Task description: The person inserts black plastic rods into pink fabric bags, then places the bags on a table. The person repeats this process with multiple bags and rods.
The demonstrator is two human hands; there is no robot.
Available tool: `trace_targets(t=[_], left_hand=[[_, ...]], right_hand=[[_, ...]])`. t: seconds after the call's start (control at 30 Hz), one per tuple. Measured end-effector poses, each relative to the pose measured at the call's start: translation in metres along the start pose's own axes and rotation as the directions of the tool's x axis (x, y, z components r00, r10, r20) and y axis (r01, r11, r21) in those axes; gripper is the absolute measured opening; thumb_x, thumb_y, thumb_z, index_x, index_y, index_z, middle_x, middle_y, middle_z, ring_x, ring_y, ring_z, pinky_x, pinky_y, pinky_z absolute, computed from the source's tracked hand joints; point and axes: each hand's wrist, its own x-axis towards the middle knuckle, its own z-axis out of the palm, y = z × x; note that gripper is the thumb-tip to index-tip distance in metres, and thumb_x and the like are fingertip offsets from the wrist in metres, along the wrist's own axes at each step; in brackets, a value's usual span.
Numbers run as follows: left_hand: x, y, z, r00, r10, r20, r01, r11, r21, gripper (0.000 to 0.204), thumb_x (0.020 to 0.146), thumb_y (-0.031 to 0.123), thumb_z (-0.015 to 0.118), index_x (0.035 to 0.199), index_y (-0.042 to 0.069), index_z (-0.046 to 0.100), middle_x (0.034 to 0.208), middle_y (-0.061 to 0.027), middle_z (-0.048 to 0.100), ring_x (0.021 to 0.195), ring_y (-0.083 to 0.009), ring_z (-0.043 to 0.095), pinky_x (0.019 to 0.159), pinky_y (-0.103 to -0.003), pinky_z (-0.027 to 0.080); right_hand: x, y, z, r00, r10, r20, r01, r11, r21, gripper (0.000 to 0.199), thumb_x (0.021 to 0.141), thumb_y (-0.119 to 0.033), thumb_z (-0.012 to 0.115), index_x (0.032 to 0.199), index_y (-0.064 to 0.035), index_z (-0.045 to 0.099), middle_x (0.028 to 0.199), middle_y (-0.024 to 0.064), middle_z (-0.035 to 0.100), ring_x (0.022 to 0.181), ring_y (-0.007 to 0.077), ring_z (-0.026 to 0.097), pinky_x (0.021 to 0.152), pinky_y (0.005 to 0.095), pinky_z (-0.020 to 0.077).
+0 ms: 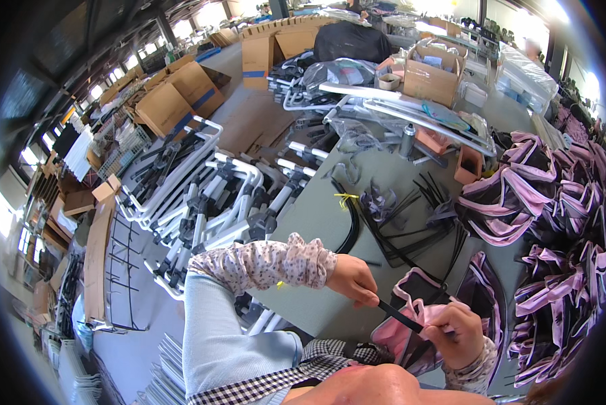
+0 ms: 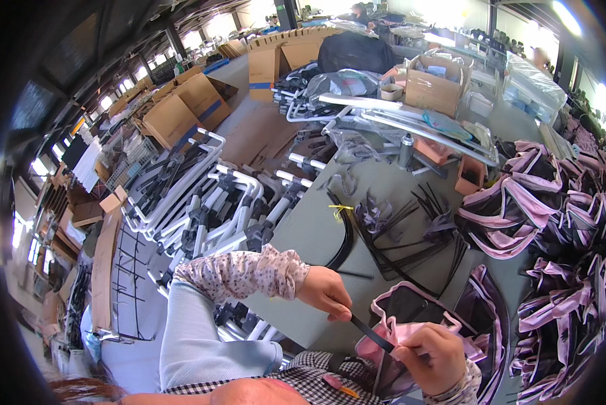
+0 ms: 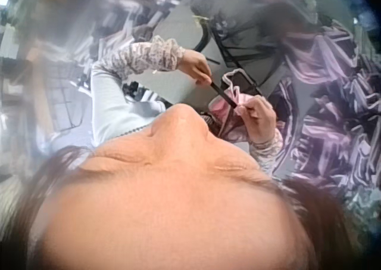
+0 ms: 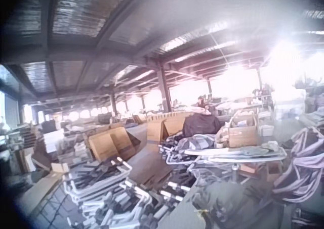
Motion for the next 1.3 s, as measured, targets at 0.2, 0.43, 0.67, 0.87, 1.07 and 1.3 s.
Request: trace_targets(t=[0.2,0.43,0.67,0.87,1.07,1.3], left_hand=[[0.016,0.035,0.016,0.978,-0.038,-0.207,0.083,0.974,0.211,0.040,0.097,0.043,0.049,0.089,0.009,0.069,0.075,-0.0092,0.068,0.076,-0.0331,0.065,0.069,-0.043,0.051],[-0.048,0.026,-0.027,0.949,-0.075,-0.306,0.039,0.992,-0.122,0.041,0.102,0.036,0.046,0.101,0.003,0.070,0.063,-0.0054,0.065,0.061,-0.0158,0.065,0.057,-0.032,0.051],[-0.014,0.046,-0.018,0.558,0.578,-0.596,-0.424,0.815,0.394,0.038,0.099,0.027,0.050,0.125,0.001,0.060,0.095,-0.0109,0.066,0.084,-0.0215,0.065,0.073,-0.034,0.055],[0.012,0.081,-0.014,0.397,0.695,-0.599,-0.271,0.712,0.647,0.067,0.099,0.049,0.040,0.135,-0.006,0.049,0.125,-0.0157,0.060,0.112,-0.0332,0.056,0.101,-0.047,0.040],[0.031,0.105,0.005,0.270,0.779,-0.566,-0.185,0.619,0.763,0.078,0.091,0.061,0.045,0.131,-0.005,0.054,0.119,-0.0148,0.063,0.111,-0.0324,0.058,0.113,-0.053,0.022],[0.054,0.043,0.017,0.369,0.460,-0.808,-0.703,0.706,0.082,0.054,0.096,0.051,0.048,0.113,0.000,0.059,0.106,-0.0132,0.060,0.102,-0.0213,0.058,0.086,-0.037,0.049]], right_hand=[[0.022,0.005,0.041,0.992,-0.107,-0.063,0.071,0.904,-0.422,0.016,0.077,-0.014,0.074,0.078,-0.0060,0.060,0.071,0.0091,0.057,0.065,0.0310,0.060,0.055,0.0399,0.0465],[-0.016,0.019,-0.029,0.942,-0.028,-0.333,-0.088,0.941,-0.327,0.010,0.083,-0.005,0.068,0.080,-0.0027,0.059,0.070,0.0098,0.058,0.061,0.0237,0.059,0.054,0.0329,0.0448],[0.004,-0.001,-0.015,0.932,-0.239,-0.272,0.108,0.900,-0.422,0.014,0.076,-0.001,0.070,0.080,-0.0024,0.057,0.073,0.0115,0.061,0.062,0.0255,0.061,0.058,0.0333,0.0488],[0.028,-0.026,0.021,0.909,-0.262,-0.325,0.129,0.916,-0.379,0.015,0.076,-0.001,0.071,0.081,-0.0018,0.057,0.075,0.0109,0.063,0.066,0.0280,0.064,0.059,0.0348,0.0511],[0.034,-0.033,0.036,0.893,-0.343,-0.292,0.218,0.896,-0.387,0.017,0.079,-0.009,0.068,0.093,-0.0025,0.062,0.085,0.0144,0.065,0.072,0.0315,0.066,0.062,0.0377,0.0528],[0.053,-0.008,0.052,0.899,-0.423,-0.113,0.261,0.725,-0.638,0.026,0.076,-0.015,0.064,0.101,-0.0095,0.064,0.084,0.0062,0.062,0.067,0.0233,0.066,0.051,0.0350,0.0515]])
